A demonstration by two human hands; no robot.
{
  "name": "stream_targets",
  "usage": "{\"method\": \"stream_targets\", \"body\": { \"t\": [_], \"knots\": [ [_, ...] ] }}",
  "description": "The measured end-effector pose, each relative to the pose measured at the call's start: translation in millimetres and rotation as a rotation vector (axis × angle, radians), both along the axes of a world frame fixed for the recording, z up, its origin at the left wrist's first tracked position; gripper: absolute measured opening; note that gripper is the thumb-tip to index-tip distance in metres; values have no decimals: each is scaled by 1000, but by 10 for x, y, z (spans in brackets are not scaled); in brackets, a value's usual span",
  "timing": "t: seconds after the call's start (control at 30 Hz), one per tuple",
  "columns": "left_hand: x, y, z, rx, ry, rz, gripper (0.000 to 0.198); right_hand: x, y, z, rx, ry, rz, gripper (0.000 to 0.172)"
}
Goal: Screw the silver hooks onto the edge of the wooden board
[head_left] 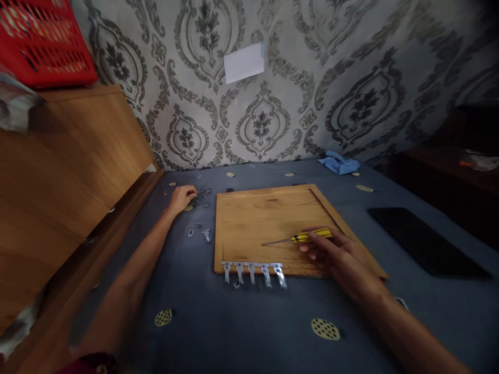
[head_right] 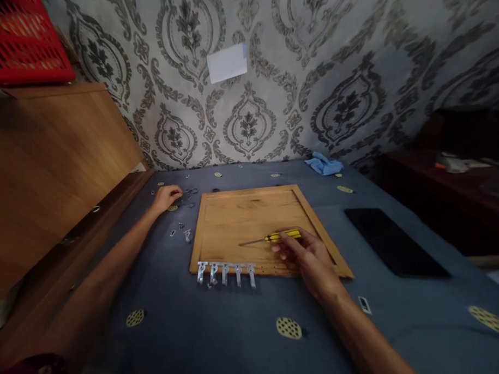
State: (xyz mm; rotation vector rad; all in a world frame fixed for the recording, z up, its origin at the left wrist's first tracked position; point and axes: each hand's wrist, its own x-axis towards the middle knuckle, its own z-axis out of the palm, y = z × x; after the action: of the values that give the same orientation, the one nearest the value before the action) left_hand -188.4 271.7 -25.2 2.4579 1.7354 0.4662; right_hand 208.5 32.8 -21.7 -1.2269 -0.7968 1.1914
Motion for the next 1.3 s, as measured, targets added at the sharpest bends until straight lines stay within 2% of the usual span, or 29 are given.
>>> {"method": "stream_targets", "body": {
  "t": [0.23, 0.43, 0.83, 1.1, 1.3],
  "knots": [
    [-110, 10, 77, -85, 44, -149, 28, -18, 0, 9, 0, -30, -1, 60],
    [-115, 96, 128, -154, 68, -211, 26, -13, -19, 25, 23, -24, 16, 62],
    [112, 357, 54, -131, 64, -124, 32, 3, -4, -23, 30, -37, 13, 60],
    [23, 190, 27, -160, 80, -165, 31, 1, -15, 0, 58, -64, 36, 56],
    [-37, 119, -2, -171, 87, -137, 31, 6, -6, -13, 48, -66, 41, 55]
  ]
}}
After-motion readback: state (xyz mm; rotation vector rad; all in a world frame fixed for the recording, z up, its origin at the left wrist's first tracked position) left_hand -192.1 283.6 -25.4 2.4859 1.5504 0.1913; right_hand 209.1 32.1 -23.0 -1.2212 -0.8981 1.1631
